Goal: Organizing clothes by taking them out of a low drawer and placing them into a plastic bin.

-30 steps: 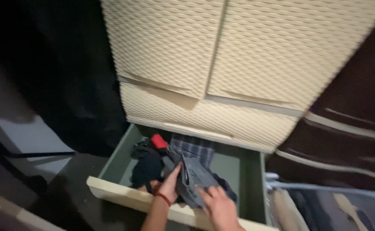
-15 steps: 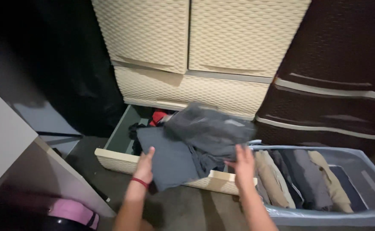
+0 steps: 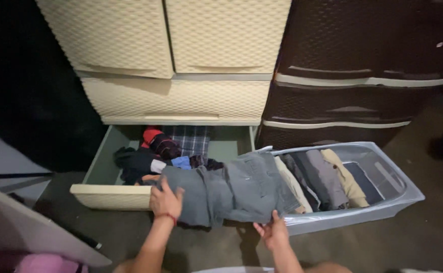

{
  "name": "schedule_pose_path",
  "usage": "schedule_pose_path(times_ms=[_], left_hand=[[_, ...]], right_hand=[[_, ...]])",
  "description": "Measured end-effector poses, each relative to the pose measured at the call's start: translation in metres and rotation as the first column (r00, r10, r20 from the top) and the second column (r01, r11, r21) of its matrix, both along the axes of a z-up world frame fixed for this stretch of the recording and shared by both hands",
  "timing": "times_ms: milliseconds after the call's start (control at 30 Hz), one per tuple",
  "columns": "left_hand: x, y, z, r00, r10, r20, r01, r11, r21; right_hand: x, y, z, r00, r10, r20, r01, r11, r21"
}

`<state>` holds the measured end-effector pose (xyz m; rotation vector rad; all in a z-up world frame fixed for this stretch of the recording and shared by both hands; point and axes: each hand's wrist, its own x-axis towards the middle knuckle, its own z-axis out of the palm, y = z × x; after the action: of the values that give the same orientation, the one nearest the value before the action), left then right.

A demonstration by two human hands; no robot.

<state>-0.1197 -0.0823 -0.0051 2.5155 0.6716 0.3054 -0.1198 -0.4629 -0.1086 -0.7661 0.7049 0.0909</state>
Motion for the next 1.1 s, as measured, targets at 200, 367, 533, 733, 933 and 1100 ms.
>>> schedule_pose_path(times_ms=[200, 367, 533, 733, 933, 1100], left_hand=[[-0.087, -0.086, 0.112, 0.831, -0.402, -0.385, 0.495, 0.850, 0.180], [-0.059, -0.092, 0.008, 0.875, -0.308, -0.373, 0.468, 0.733, 0.494], [0.003, -0.035, -0.078, 0.919, -0.395, -0.002, 0.390, 0.907, 0.162], [-0.010, 0.088, 0.020, 0.862, 0.238, 0.447, 0.393, 0.245, -0.887], [-0.015, 0.133, -0.058, 0.884, 0.463, 0.054, 0.091, -0.059, -0.994], [-0.016, 0.122, -0.085, 0.818, 0.529, -0.224, -0.237, -0.045, -0.971]], right_hand=[[-0.007, 0.000, 0.049, 0.983, 0.181, -0.022, -0.180, 0.982, 0.051], [0.013, -0.010, 0.064, 0.959, 0.283, 0.024, -0.284, 0.954, 0.093], [0.041, -0.026, 0.098, 0.942, 0.206, 0.265, -0.167, 0.972, -0.163], [0.058, -0.079, 0.117, 0.875, -0.156, 0.458, 0.245, 0.959, -0.143], [0.031, -0.148, 0.028, 0.956, -0.230, 0.184, 0.245, 0.968, -0.063], [0.017, -0.163, -0.022, 0.956, -0.264, 0.129, 0.290, 0.916, -0.279]])
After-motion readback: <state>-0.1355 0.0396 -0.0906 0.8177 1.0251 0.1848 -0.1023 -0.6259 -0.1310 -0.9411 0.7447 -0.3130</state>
